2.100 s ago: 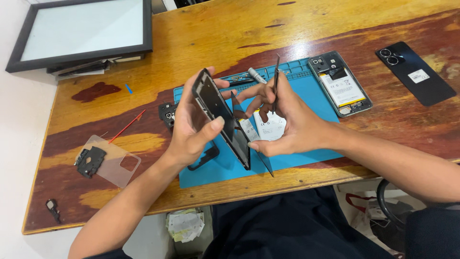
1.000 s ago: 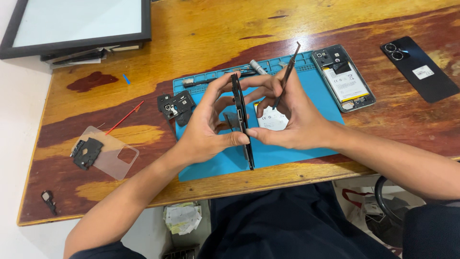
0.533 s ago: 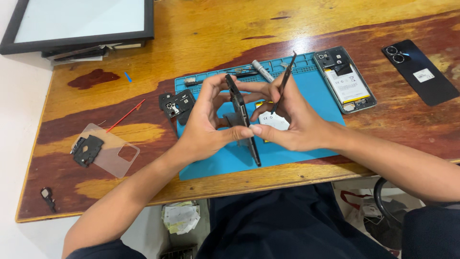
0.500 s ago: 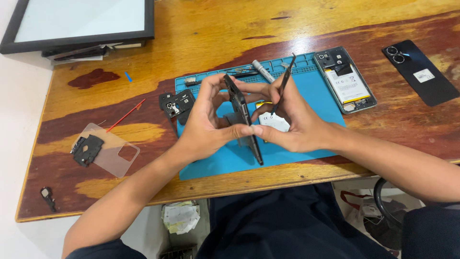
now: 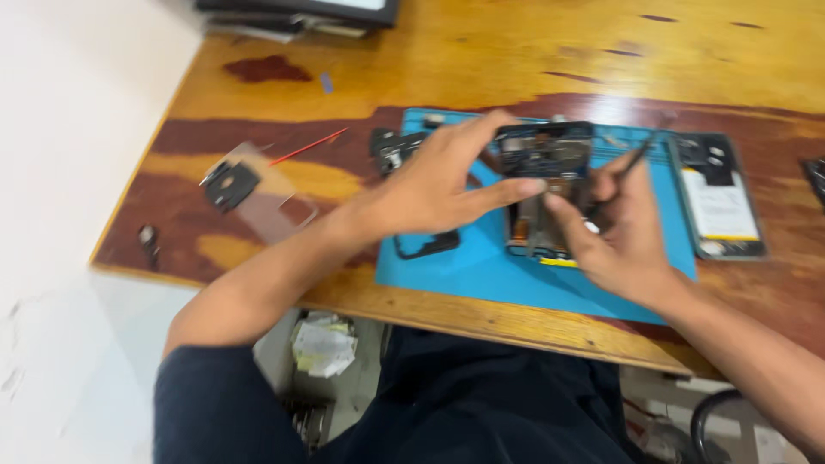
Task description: The person disassembles a smartphone, removes the old battery, and installs a new one. They use a screwdriver and tweezers to detach connectors, lift the battery, and reposition internal components before placing the new battery into the chassis.
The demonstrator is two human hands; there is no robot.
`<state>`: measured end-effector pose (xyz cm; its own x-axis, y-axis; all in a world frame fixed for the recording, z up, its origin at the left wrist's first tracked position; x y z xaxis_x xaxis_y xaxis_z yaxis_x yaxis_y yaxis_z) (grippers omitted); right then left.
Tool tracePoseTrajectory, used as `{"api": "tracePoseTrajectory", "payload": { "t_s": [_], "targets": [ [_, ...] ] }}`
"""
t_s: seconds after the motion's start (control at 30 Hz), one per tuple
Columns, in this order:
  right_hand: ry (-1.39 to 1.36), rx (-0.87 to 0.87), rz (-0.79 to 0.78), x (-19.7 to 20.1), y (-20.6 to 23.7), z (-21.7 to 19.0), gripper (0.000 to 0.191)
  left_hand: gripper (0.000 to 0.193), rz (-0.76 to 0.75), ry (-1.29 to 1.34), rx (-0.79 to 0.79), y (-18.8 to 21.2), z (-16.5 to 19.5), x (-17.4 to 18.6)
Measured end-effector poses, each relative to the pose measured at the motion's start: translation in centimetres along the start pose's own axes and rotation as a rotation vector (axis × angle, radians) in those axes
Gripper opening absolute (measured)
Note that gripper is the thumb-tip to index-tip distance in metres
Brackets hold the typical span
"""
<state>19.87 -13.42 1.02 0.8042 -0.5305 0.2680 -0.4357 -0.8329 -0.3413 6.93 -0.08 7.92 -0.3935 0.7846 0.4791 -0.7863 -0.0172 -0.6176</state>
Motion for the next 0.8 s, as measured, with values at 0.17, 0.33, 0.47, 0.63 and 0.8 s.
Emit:
{"api": "tracePoseTrajectory", "payload": {
  "t_s": [0.17,0.33,0.47,0.63,0.8],
  "targets": [
    [-0.024,0.002,-0.028,0.7,-0.6,0.4,0.043,0.027,-0.008,-0.473,-0.125,0.1,5.3,7.4],
    [0.034,-0.040,-0.043,0.7,-0.9,0.7,0.044,0.031,0.056,-0.930,0.352,8.4,6.8,13.5],
    [0.049,-0.044,-0.052,0.4,-1.1,0.5,0.043,0.026,0.424,-1.230,0.901,19.0,5.9,20.2],
    [0.141,-0.042,-0.031,0.4,-1.1,0.1,0.044,0.047,0.521,-1.378,1.465,31.2,2.6,23.2],
    [0.141,-0.027,-0.048,0.3,-1.2,-0.5,0.044,0.023,0.759,-1.158,1.417,34.8,2.0,21.7]
  ]
}}
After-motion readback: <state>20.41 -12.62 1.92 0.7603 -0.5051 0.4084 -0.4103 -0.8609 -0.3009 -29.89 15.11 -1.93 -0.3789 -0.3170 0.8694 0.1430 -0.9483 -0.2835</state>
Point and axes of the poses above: each hand's wrist, its own y-axis away from the middle knuckle, its own x-axis out of the back of the hand, z = x × y, the point moved 8 cm from there along -y, towards the middle knuckle, and after that the axes turned 7 degrees about -x, right-handed, at the moved point
